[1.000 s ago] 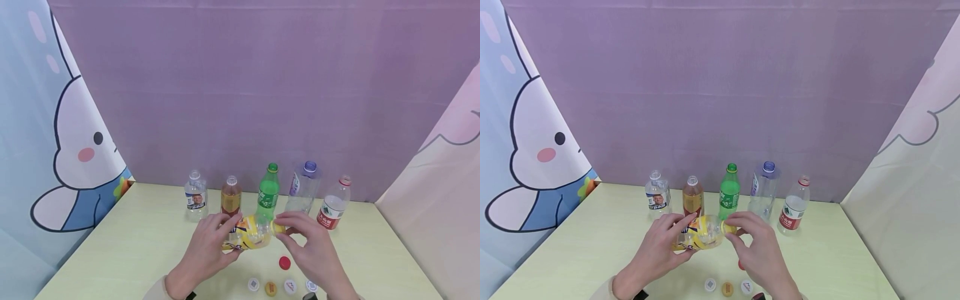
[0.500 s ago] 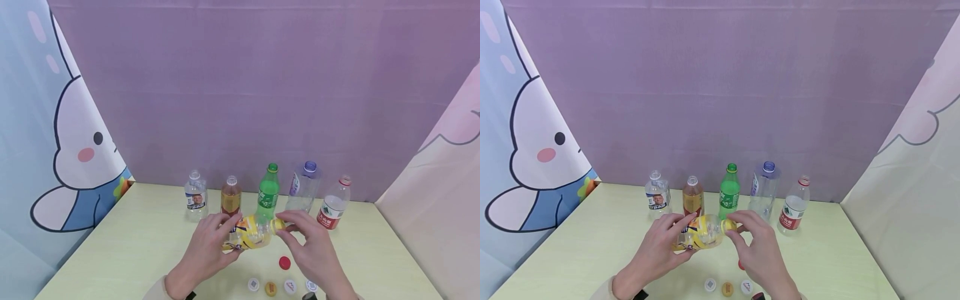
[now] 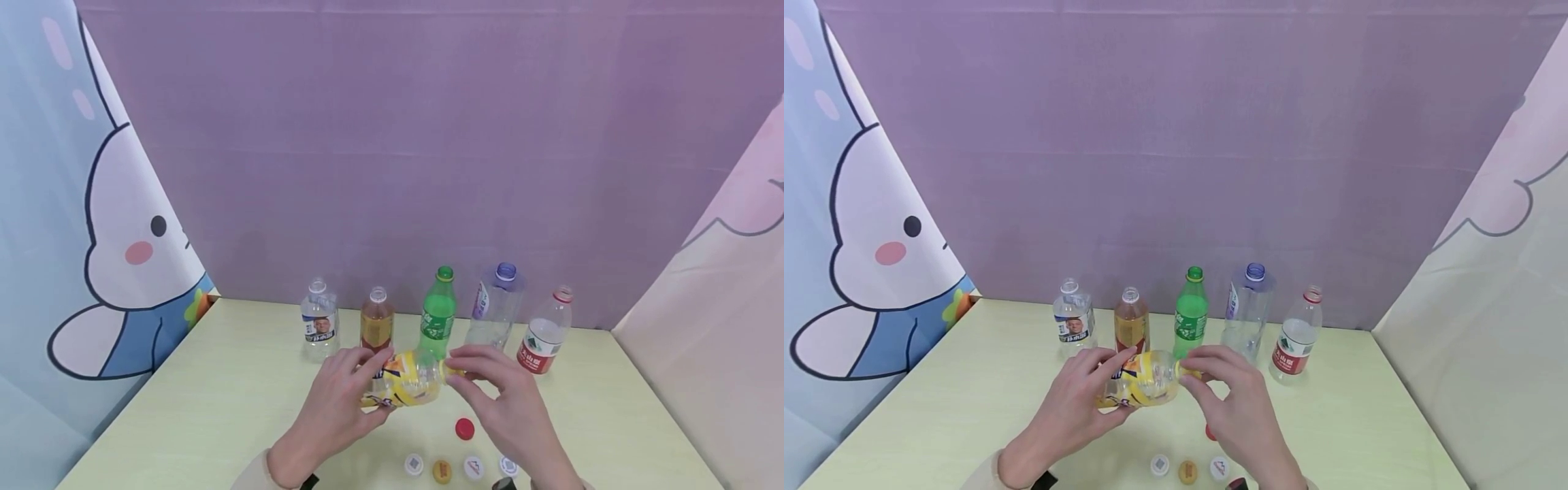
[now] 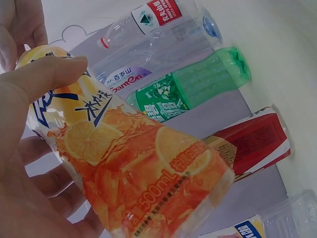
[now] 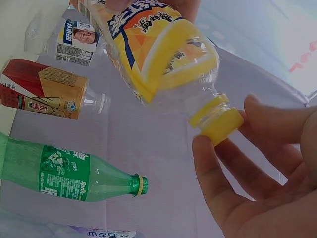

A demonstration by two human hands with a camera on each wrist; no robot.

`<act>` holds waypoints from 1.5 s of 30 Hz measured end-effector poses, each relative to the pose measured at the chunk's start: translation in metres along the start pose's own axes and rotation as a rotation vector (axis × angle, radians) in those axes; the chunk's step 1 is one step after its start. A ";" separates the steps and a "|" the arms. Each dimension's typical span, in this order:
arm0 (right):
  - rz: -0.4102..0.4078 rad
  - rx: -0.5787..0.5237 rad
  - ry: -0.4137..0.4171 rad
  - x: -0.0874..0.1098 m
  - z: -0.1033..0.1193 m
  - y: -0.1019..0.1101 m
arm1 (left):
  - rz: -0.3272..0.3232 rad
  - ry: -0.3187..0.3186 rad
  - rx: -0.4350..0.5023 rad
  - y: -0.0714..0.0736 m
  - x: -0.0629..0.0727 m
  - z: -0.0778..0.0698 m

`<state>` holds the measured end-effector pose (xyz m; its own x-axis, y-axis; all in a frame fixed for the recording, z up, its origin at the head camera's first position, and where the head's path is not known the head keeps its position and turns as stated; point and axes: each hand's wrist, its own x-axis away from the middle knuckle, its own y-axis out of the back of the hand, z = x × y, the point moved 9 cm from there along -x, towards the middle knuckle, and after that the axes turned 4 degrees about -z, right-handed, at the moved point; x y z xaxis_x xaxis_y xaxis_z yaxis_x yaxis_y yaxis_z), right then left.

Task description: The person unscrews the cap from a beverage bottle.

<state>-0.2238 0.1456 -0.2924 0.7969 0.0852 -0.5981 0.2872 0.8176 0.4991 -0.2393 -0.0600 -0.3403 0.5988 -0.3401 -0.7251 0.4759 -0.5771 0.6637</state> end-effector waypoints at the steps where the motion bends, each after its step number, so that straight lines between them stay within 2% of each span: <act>1: -0.010 -0.006 0.003 0.000 0.000 0.000 | 0.000 -0.002 0.003 0.000 0.000 0.000; 5: -0.025 -0.006 -0.015 0.000 -0.001 0.001 | -0.007 -0.011 0.008 0.000 0.000 0.000; 11: 0.005 0.006 -0.093 0.000 -0.006 -0.001 | -0.015 -0.010 0.003 0.001 0.000 0.000; 14: 0.016 -0.003 -0.105 0.000 -0.008 -0.001 | -0.008 -0.007 0.003 0.001 0.000 0.000; 18: 0.003 -0.005 -0.063 0.000 -0.005 0.000 | 0.003 0.004 -0.003 0.000 0.000 0.002; 24: -0.072 0.020 0.043 -0.002 0.000 0.009 | -0.004 0.026 -0.001 0.002 -0.001 0.007; 34: -0.095 -0.030 0.057 -0.005 -0.010 0.006 | -0.026 0.072 0.013 0.009 -0.004 0.016; 38: -0.072 0.009 0.024 -0.006 -0.017 0.002 | -0.045 0.088 0.023 0.013 -0.005 0.020; 45: 0.025 0.075 -0.070 -0.004 -0.038 -0.014 | -0.064 0.129 0.060 0.018 -0.003 0.028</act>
<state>-0.2514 0.1549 -0.3206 0.8388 0.0626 -0.5409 0.3039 0.7705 0.5604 -0.2505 -0.0896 -0.3312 0.6482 -0.2054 -0.7332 0.4788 -0.6388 0.6023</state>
